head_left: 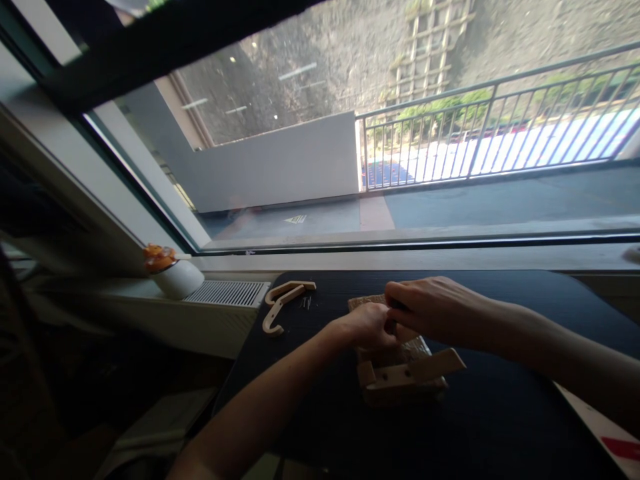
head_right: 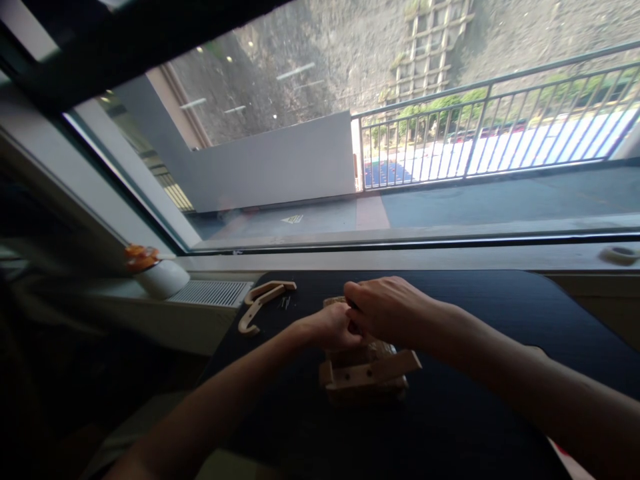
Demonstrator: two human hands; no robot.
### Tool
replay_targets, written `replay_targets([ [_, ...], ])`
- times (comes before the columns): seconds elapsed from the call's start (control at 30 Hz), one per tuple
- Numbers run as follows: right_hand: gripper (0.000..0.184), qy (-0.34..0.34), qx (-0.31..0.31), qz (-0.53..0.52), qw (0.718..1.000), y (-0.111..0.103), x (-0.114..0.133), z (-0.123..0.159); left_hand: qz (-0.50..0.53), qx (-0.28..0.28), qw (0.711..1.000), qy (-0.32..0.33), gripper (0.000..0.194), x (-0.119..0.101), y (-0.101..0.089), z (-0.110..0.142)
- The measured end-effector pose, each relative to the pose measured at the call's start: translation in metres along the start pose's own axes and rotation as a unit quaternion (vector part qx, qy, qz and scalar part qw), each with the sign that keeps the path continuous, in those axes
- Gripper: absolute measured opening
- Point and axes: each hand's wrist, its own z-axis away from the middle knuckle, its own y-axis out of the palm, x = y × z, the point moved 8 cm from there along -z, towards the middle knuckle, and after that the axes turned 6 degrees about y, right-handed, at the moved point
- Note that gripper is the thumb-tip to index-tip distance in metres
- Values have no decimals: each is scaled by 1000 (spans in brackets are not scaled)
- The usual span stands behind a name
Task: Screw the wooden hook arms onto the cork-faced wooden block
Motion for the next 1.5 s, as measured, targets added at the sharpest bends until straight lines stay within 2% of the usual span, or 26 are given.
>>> replay_targets([
  [0.2, 19, 15, -8, 24, 1000, -2, 0, -1, -40, -27, 999, 17, 22, 0, -1, -2],
  [0.3, 20, 15, -11, 21, 1000, -4, 0, -2, -50, -21, 998, 8, 19, -2, -2, -2],
  [0.6, 16, -14, 2, -41, 999, -13, -3, 1, -21, 8, 999, -43, 16, -6, -6, 4],
  [0.83, 20, 16, -17, 1, 1000, -12, -2, -4, -5, 4, 999, -32, 18, -1, -2, 3],
  [1.03, 21, -1, -18, -48, 999, -7, -6, -3, 12, 6, 999, -45, 17, 0, -1, 3],
  [1.13, 20, 9, -19, -48, 999, -7, -10, -2, 10, 2, 999, -40, 15, -2, -3, 3],
  [1.3, 16, -12, -4, -55, 998, -9, -6, 0, 3, -3, 999, -33, 16, -1, -2, 3],
  [1.5, 25, 21, 5, 9, 1000, -9, -9, -2, -2, 5, 999, -37, 19, 4, 3, 0],
])
